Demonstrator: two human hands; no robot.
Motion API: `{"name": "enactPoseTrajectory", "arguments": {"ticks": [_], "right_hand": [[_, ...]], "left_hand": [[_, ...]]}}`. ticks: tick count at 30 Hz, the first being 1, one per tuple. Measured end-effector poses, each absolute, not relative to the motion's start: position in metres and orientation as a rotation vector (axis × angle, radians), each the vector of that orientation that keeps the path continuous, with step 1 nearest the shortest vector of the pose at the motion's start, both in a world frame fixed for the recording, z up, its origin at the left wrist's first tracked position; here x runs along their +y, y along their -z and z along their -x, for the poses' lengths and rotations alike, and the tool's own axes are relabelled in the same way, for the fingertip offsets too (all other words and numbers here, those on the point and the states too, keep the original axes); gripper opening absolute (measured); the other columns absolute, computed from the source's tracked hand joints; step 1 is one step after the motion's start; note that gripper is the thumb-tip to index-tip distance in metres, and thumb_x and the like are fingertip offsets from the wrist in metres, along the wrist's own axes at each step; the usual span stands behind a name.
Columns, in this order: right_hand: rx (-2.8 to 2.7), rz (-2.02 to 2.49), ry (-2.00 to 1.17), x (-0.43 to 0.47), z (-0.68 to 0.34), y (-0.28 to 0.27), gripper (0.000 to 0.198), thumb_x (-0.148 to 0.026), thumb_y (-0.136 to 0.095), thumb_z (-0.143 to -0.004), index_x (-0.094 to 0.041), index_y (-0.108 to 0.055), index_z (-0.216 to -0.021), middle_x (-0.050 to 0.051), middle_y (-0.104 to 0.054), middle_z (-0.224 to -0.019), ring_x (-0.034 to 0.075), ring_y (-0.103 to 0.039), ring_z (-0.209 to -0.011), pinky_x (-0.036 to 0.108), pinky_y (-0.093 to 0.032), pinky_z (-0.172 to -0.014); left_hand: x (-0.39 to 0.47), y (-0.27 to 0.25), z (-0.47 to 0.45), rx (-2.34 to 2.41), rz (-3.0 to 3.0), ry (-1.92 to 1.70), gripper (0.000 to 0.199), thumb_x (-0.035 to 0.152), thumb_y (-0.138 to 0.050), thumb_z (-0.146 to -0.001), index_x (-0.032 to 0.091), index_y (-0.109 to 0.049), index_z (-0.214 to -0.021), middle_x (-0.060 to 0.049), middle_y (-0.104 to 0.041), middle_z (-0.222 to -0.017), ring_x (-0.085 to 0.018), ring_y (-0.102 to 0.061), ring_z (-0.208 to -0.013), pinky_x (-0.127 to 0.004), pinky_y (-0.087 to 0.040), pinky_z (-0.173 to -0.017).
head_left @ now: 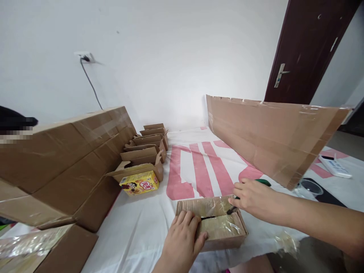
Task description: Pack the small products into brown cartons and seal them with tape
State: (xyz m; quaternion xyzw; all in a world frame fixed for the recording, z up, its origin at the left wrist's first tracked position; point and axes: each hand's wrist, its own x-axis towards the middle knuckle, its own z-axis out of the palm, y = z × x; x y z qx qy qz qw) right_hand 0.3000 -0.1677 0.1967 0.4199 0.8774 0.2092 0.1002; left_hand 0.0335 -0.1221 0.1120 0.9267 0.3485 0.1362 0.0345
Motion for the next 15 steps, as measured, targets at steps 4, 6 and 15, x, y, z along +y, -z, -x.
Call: {"name": "enactPoseTrajectory", "arguments": {"ticks": [4, 6, 15], "right_hand": [[2.553, -1.318, -0.657, -0.172, -0.307, -0.203, 0.014, -0.010, -0.066, -0.080, -0.021, -0.066, -0.088, 0.002, -0.063, -0.069, 0.020, -0.055, -0.070, 0.035, -0.026, -0.059], [2.568, -1.332, -0.662, -0.174, -0.316, -0.206, 0.018, -0.009, -0.065, -0.079, -0.022, -0.067, -0.091, 0.002, -0.062, -0.069, 0.020, -0.055, -0.070, 0.034, -0.027, -0.059], [2.771, -1.431, -0.674, -0.179, -0.331, -0.203, 0.042, -0.004, -0.051, -0.085, -0.025, -0.061, -0.120, 0.003, -0.063, -0.079, 0.018, -0.053, -0.076, 0.031, -0.033, -0.065]], "left_hand": [[-0.121, -0.112, -0.034, 1.055, -2.863, -0.439, 0.022, 0.040, -0.058, -0.087, 0.021, -0.064, -0.096, -0.005, -0.065, -0.092, -0.025, -0.061, -0.087, -0.040, -0.051, -0.077], [-0.120, -0.111, -0.035, 1.055, -2.864, -0.450, 0.020, 0.039, -0.058, -0.087, 0.021, -0.064, -0.095, -0.004, -0.064, -0.091, -0.024, -0.061, -0.086, -0.041, -0.051, -0.077], [-0.117, -0.104, -0.035, 1.033, -2.895, -0.623, 0.021, 0.038, -0.064, -0.083, 0.020, -0.060, -0.093, -0.006, -0.062, -0.092, -0.026, -0.060, -0.085, -0.043, -0.052, -0.078]]}}
